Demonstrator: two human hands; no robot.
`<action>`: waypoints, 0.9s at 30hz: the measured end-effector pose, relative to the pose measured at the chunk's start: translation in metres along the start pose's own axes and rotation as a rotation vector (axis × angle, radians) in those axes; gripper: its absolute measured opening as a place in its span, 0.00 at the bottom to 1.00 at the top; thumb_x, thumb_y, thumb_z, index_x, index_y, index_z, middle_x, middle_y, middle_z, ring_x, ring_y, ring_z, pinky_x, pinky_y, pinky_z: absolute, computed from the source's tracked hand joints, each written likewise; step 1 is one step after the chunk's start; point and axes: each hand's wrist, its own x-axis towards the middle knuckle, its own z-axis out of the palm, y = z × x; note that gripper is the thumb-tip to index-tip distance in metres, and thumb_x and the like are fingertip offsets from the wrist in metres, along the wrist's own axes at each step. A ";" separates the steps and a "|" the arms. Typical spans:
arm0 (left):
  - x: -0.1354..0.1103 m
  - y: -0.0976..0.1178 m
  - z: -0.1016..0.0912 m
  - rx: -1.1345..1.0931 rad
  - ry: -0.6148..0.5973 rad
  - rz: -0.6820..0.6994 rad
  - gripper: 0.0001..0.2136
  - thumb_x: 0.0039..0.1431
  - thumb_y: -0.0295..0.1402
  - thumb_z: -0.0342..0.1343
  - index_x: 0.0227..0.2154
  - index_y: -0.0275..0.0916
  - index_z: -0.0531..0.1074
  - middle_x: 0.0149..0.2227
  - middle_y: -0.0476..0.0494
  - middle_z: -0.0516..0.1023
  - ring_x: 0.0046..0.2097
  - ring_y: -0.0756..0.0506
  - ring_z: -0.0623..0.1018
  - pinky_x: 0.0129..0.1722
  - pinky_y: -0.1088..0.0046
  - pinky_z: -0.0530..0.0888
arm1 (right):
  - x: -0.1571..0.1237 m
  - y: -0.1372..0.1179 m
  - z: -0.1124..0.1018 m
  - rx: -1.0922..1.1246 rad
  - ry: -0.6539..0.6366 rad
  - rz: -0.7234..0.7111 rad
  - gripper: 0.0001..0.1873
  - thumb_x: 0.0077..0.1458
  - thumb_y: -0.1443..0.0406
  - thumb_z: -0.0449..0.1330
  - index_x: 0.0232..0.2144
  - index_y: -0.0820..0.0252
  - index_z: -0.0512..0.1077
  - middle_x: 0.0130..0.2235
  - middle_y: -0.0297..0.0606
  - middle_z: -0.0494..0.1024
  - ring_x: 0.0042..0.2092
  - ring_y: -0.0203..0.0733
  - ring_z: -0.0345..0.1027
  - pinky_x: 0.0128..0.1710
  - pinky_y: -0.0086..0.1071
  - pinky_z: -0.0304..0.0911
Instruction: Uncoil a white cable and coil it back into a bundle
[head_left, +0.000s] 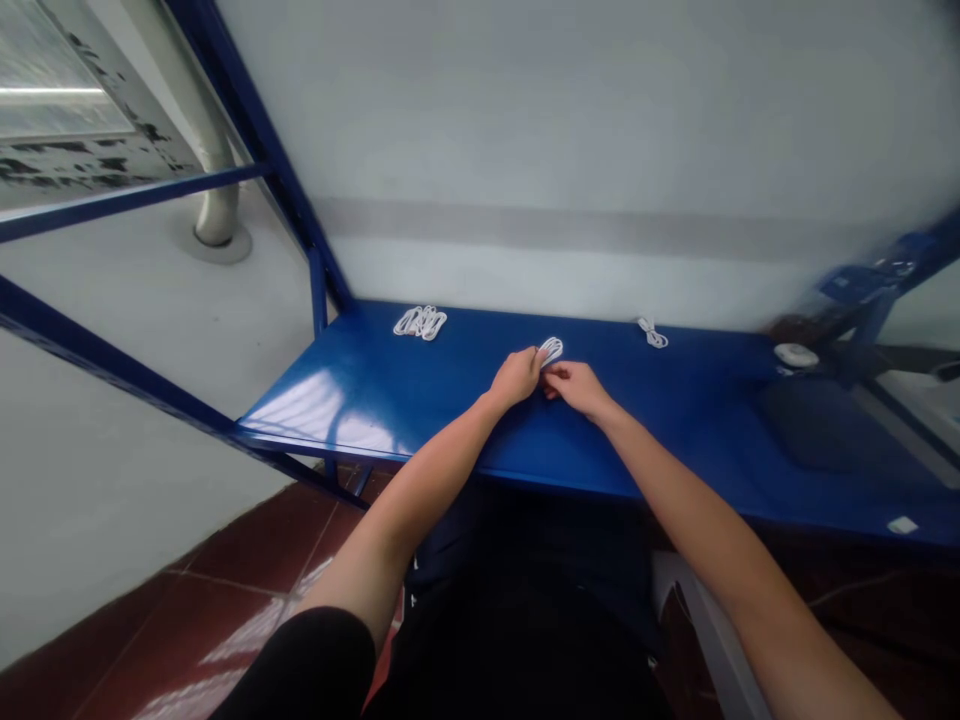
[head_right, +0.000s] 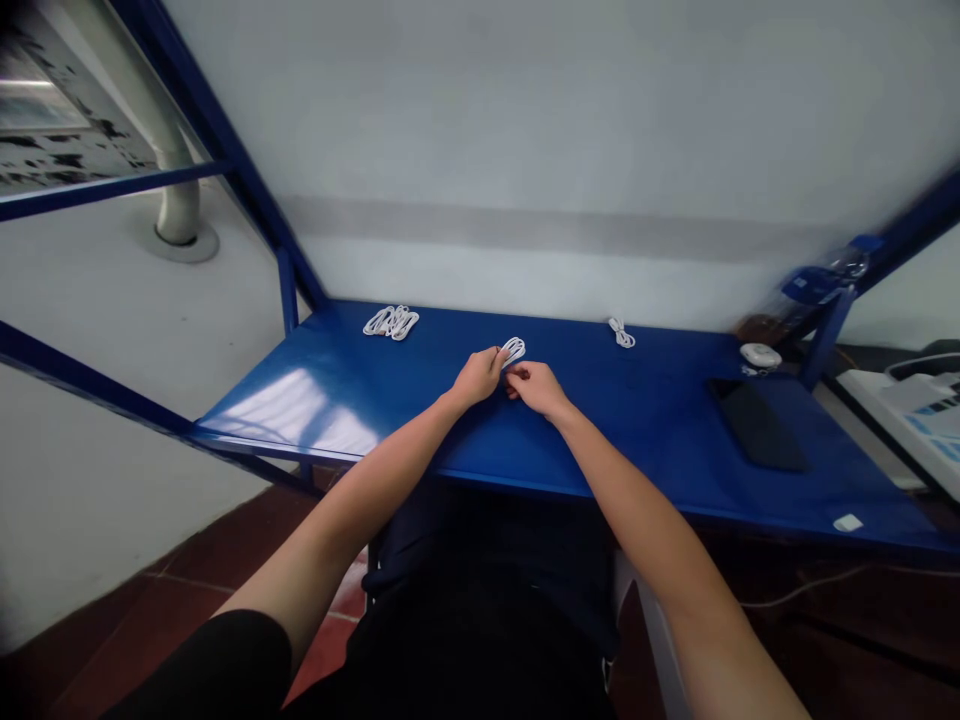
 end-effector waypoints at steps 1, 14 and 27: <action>0.000 -0.001 0.000 0.000 0.001 0.003 0.18 0.70 0.40 0.40 0.31 0.38 0.71 0.31 0.40 0.77 0.36 0.44 0.77 0.37 0.71 0.67 | 0.000 -0.001 0.000 -0.023 0.010 -0.013 0.06 0.45 0.71 0.68 0.21 0.61 0.75 0.21 0.34 0.76 0.22 0.35 0.69 0.24 0.28 0.67; -0.006 0.012 0.002 0.427 -0.207 0.081 0.13 0.69 0.36 0.41 0.47 0.35 0.67 0.40 0.31 0.79 0.42 0.36 0.80 0.42 0.62 0.71 | -0.002 -0.016 -0.009 0.433 0.022 0.283 0.05 0.54 0.69 0.65 0.26 0.63 0.75 0.26 0.40 0.78 0.29 0.36 0.72 0.30 0.27 0.71; -0.009 0.018 0.001 0.381 -0.308 0.090 0.13 0.69 0.34 0.41 0.47 0.34 0.65 0.43 0.28 0.78 0.46 0.35 0.79 0.44 0.60 0.71 | 0.003 -0.010 -0.016 0.394 0.013 0.346 0.07 0.51 0.74 0.63 0.23 0.64 0.73 0.22 0.38 0.76 0.24 0.33 0.69 0.26 0.25 0.69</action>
